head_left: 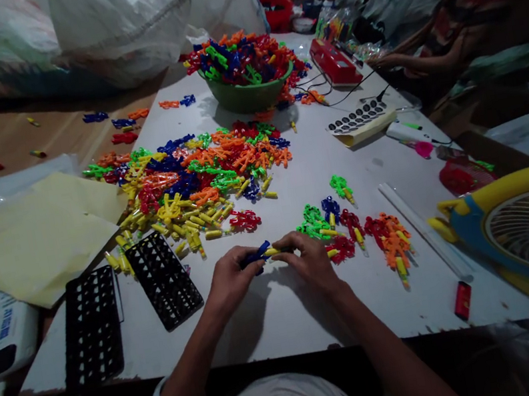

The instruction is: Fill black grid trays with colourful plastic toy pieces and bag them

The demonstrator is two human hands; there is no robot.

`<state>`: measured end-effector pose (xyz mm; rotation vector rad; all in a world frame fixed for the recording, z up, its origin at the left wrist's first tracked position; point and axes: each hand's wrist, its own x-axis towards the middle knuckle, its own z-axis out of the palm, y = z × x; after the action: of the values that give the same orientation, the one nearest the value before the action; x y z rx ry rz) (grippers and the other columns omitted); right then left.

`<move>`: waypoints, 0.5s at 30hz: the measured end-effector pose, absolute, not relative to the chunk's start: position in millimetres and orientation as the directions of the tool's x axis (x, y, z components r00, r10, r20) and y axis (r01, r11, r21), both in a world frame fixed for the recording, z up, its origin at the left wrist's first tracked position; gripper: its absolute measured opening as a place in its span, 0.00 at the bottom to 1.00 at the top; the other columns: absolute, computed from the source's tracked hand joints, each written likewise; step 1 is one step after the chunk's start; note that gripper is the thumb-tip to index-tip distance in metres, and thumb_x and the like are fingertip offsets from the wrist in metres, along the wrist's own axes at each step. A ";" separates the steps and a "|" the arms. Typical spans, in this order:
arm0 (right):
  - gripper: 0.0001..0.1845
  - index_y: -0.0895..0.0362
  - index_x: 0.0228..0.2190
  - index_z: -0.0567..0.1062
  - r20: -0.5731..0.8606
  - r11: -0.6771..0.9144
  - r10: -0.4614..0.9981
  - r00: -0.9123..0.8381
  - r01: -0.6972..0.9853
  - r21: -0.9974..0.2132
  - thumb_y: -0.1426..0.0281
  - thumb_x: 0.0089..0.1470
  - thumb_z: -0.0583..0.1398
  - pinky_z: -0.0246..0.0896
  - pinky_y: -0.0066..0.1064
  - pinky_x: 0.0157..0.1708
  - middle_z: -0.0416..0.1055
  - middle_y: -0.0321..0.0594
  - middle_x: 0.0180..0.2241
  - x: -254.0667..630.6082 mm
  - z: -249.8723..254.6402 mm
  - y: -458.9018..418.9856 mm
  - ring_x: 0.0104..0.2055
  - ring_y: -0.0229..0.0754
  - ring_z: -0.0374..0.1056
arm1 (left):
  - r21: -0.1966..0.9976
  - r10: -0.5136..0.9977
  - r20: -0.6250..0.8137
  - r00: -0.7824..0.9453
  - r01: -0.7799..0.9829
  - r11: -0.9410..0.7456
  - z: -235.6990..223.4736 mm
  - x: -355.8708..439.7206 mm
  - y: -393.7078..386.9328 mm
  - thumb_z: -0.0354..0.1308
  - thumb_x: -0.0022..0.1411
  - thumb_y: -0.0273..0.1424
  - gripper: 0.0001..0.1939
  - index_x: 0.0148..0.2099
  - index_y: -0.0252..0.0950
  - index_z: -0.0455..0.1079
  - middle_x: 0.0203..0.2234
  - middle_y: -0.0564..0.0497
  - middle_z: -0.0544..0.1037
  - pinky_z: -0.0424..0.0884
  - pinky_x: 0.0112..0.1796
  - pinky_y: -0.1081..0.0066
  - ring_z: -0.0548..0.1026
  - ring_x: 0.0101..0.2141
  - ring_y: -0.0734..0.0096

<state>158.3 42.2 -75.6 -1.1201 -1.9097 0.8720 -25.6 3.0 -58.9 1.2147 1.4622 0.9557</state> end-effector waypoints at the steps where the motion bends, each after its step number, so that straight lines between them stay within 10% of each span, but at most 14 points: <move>1: 0.04 0.55 0.32 0.78 0.149 0.278 0.927 -0.345 0.365 -0.888 0.68 0.52 0.66 0.66 0.33 0.34 0.76 0.38 0.31 162.8 -75.3 45.7 0.34 0.42 0.71 | 0.956 0.980 -0.195 0.031 0.230 0.183 -58.3 -26.6 3.4 0.61 0.54 0.34 0.12 0.40 0.37 0.77 0.32 0.49 0.78 0.71 0.37 0.68 0.76 0.34 0.65; 7: 0.11 0.56 0.30 0.79 -0.175 -0.020 0.869 -0.463 0.321 -0.947 0.62 0.45 0.68 0.65 0.35 0.35 0.76 0.38 0.30 218.9 -59.0 62.6 0.34 0.43 0.71 | 0.907 0.952 -0.086 0.294 0.419 -0.048 -58.3 -22.3 10.2 0.60 0.58 0.34 0.11 0.43 0.37 0.76 0.37 0.48 0.80 0.71 0.39 0.68 0.77 0.37 0.65; 11: 0.08 0.54 0.36 0.81 0.128 0.308 0.938 -0.323 0.603 -0.736 0.66 0.53 0.64 0.62 0.42 0.45 0.75 0.43 0.38 245.4 -45.8 70.8 0.43 0.48 0.68 | 0.695 0.960 0.196 0.201 0.662 -0.281 -59.4 -26.3 41.1 0.55 0.65 0.31 0.14 0.52 0.36 0.72 0.52 0.41 0.74 0.66 0.52 0.58 0.71 0.52 0.57; 15: 0.08 0.55 0.38 0.80 0.261 0.528 0.849 -0.460 0.724 -0.443 0.74 0.56 0.61 0.60 0.41 0.44 0.72 0.46 0.37 207.4 -58.4 64.3 0.42 0.49 0.65 | 0.308 0.971 0.192 0.145 0.930 -0.200 -64.5 -25.9 77.6 0.57 0.62 0.26 0.10 0.45 0.33 0.74 0.46 0.37 0.75 0.63 0.51 0.51 0.68 0.51 0.49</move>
<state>207.4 64.3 -58.4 -1.2830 -2.3209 0.3737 -25.9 77.6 -64.5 2.2874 1.9090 0.5310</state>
